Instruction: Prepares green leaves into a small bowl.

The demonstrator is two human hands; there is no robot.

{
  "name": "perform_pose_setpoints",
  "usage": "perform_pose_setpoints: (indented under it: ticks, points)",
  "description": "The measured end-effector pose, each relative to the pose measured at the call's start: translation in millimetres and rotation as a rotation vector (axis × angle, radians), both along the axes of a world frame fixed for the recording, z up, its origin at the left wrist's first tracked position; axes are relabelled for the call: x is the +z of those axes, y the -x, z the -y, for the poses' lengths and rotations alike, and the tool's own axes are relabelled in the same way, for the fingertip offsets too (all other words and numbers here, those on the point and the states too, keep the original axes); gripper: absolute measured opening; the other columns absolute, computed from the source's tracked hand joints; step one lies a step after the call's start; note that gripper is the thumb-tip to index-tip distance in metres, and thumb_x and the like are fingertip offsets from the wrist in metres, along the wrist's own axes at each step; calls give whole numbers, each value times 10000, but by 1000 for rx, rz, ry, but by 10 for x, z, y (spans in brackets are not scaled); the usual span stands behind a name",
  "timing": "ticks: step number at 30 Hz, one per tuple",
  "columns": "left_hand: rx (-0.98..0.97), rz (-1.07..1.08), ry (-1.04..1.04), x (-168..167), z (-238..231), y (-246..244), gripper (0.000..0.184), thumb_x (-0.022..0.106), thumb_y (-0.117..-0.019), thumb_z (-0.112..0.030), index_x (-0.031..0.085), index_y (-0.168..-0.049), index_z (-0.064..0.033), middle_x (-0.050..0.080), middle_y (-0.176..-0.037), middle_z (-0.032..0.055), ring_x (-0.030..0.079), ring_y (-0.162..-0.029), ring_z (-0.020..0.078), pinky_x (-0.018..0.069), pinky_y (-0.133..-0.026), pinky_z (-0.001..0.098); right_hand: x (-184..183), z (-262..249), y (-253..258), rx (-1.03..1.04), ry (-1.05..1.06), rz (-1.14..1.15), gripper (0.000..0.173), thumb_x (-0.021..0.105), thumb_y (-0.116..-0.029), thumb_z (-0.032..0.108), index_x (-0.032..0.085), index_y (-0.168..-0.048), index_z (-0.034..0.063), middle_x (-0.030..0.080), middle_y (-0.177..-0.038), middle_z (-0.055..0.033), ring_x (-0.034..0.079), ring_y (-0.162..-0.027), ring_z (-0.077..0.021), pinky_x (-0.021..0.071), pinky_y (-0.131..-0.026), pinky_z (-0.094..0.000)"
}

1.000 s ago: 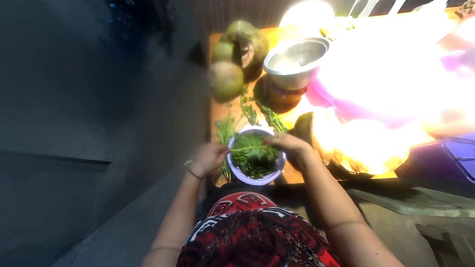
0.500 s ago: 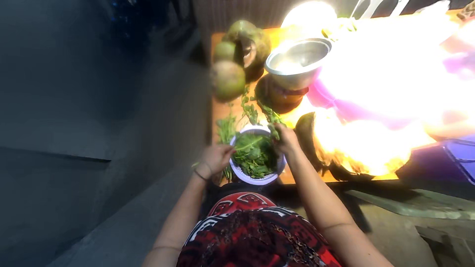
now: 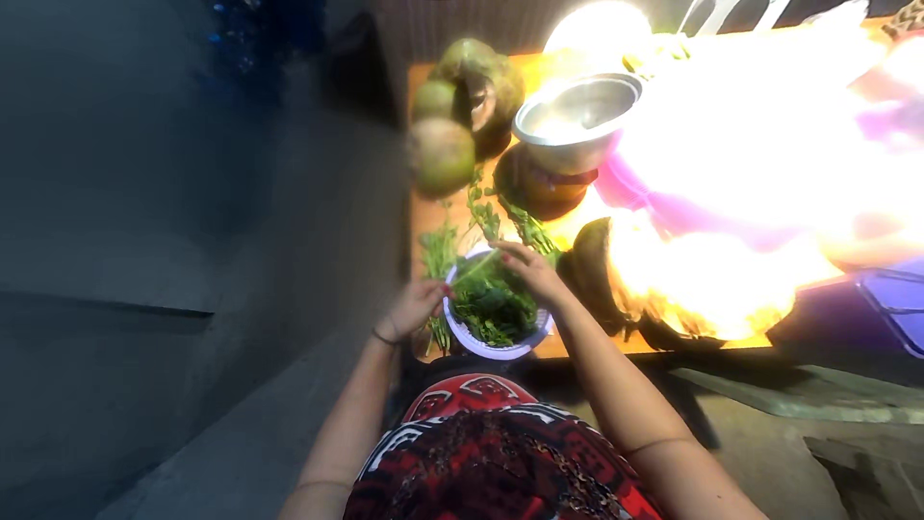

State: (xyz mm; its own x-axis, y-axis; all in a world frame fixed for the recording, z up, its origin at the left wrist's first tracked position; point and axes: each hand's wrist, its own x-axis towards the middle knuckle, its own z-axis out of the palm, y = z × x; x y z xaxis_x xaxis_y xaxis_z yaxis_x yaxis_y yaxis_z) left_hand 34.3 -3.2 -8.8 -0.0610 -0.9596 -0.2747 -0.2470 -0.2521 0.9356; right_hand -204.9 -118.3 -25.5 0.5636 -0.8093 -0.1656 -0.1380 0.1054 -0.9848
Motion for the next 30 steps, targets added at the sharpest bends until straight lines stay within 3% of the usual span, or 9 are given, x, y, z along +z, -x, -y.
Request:
perform_pose_setpoints:
  ticks: [2,6,12,14,17,22,24,27,30]
  points:
    - [-1,19,-13,5,-8,7,309,445,-1098,-142,694,-1036,30,493,-578,-22,422,-485,25,380,-490,180,29,-15,-16,-24,8,22,268,556,-1050,110,665,-1289,57,683,-1237,-12,640,-975,-15,544,-859,-229]
    - [19,45,7,11,-11,51,314,433,-1102,-133,694,-1049,34,480,-563,-31,414,-481,18,371,-490,174,79,-36,-55,-92,-74,-46,149,609,-1021,60,703,-1121,3,675,-829,14,532,-586,14,472,-553,-172]
    - [-34,105,12,-36,-5,143,314,441,-1104,-156,697,-1092,25,528,-613,5,453,-507,55,419,-514,225,-44,-37,-84,-133,-71,-22,198,534,-1035,88,717,-1032,14,677,-813,19,578,-655,-14,511,-621,-222]
    - [-79,125,12,-40,-1,143,318,439,-1105,-154,698,-1081,29,535,-613,12,468,-505,66,437,-513,234,-14,-12,-46,-101,-33,-25,224,509,-1047,83,717,-1095,17,710,-929,6,616,-765,-8,535,-722,-229]
    - [-70,125,-11,-32,2,143,328,427,-1109,-156,703,-1085,21,534,-611,14,466,-507,67,431,-518,233,0,20,-31,-112,-42,-64,201,562,-1053,120,736,-1104,35,713,-915,6,597,-719,-8,512,-666,-218]
    - [38,-10,-32,-39,4,186,322,416,-1109,-140,685,-1090,36,516,-606,-11,437,-502,31,391,-505,187,15,-47,-84,-252,-238,80,128,584,-1026,55,710,-1022,32,701,-864,34,632,-755,-6,547,-722,-212]
    - [81,-67,-45,-39,7,217,335,396,-1114,-140,676,-1091,42,509,-591,-15,416,-477,17,359,-472,164,24,-68,-87,-214,-162,41,167,566,-1042,81,720,-1071,24,701,-879,37,598,-728,18,512,-689,-187]
    - [96,-73,-59,-48,18,238,338,394,-1115,-143,676,-1085,40,502,-574,-12,410,-463,26,350,-463,169,51,-66,-56,-108,90,-159,256,534,-1075,153,722,-1162,4,730,-1036,-46,647,-892,-25,539,-860,-278]
    - [37,-34,-53,-83,33,234,320,413,-1111,-147,679,-1101,31,516,-595,-3,431,-472,37,376,-464,184,52,-51,-54,-117,261,-239,258,531,-1075,159,732,-1126,4,730,-986,-78,655,-863,-68,540,-834,-318]
